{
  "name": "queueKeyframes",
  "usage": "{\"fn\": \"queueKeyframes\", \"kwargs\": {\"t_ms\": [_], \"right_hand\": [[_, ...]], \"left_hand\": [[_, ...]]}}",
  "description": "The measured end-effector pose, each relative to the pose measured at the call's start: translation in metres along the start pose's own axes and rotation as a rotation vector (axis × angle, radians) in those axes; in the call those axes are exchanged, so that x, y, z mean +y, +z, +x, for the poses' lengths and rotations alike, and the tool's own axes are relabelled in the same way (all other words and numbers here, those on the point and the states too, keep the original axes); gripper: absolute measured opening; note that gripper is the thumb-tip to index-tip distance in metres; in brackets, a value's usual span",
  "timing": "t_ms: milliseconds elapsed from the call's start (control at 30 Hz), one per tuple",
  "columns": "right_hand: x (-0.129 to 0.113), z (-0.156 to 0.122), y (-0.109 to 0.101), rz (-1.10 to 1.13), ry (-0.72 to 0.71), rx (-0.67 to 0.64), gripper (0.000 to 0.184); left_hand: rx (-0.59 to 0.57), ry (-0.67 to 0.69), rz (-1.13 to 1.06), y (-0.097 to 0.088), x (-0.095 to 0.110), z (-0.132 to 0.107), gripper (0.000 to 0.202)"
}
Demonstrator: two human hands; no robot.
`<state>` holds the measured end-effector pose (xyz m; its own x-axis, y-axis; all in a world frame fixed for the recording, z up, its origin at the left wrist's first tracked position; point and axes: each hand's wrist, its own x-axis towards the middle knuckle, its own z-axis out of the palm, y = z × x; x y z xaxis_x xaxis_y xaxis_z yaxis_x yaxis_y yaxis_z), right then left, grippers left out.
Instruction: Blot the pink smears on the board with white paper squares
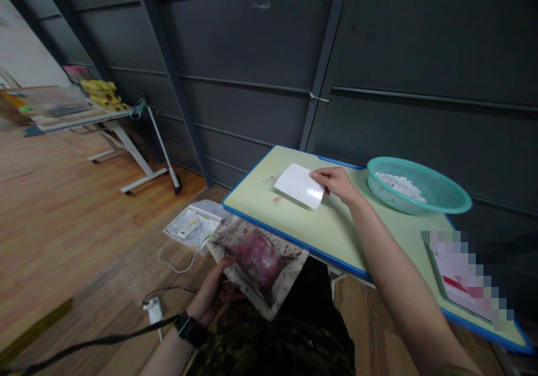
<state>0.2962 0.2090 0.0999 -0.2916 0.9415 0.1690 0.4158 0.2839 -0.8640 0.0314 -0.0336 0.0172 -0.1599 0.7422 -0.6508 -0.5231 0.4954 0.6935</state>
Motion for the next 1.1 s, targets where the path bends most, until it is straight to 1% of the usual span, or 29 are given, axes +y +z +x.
{"fn": "queueKeyframes", "kwargs": {"t_ms": [67, 133, 200, 367, 400, 500, 600, 800, 900, 1000, 1100], "right_hand": [[0.01, 0.005, -0.01, -0.05, 0.015, 0.029, 0.048], [0.016, 0.006, -0.016, -0.081, 0.024, 0.008, 0.046], [0.016, 0.005, -0.016, -0.105, 0.03, -0.023, 0.046], [0.003, -0.001, -0.009, -0.108, 0.02, -0.222, 0.046], [0.0, -0.002, -0.008, -0.096, 0.02, -0.244, 0.046], [-0.003, -0.004, -0.008, -0.081, 0.02, -0.223, 0.045], [-0.003, -0.004, -0.004, -0.088, 0.008, -0.191, 0.046], [-0.004, -0.006, 0.005, -0.075, -0.019, -0.276, 0.049], [-0.005, -0.006, 0.006, -0.068, -0.037, -0.22, 0.052], [-0.004, -0.006, 0.008, -0.113, -0.079, -0.174, 0.053], [-0.004, -0.006, 0.01, -0.133, -0.092, -0.22, 0.05]], "left_hand": [[-0.008, -0.007, 0.001, -0.001, 0.0, 0.0, 0.013], [-0.013, -0.01, -0.004, -0.001, 0.001, 0.001, 0.014], [-0.007, -0.013, -0.013, -0.001, 0.001, 0.001, 0.016], [0.007, -0.009, -0.028, 0.0, 0.001, 0.0, 0.015], [0.005, -0.013, -0.024, 0.0, 0.001, 0.0, 0.015], [0.005, -0.037, -0.01, -0.001, 0.001, 0.001, 0.017], [0.002, -0.031, -0.01, -0.001, 0.001, 0.002, 0.02], [0.001, -0.019, -0.025, -0.002, 0.0, 0.002, 0.018], [-0.001, -0.023, -0.007, -0.001, 0.001, 0.001, 0.017], [0.003, -0.016, 0.01, 0.0, 0.002, 0.0, 0.017], [0.007, -0.006, 0.002, 0.0, 0.002, -0.001, 0.016]]}}
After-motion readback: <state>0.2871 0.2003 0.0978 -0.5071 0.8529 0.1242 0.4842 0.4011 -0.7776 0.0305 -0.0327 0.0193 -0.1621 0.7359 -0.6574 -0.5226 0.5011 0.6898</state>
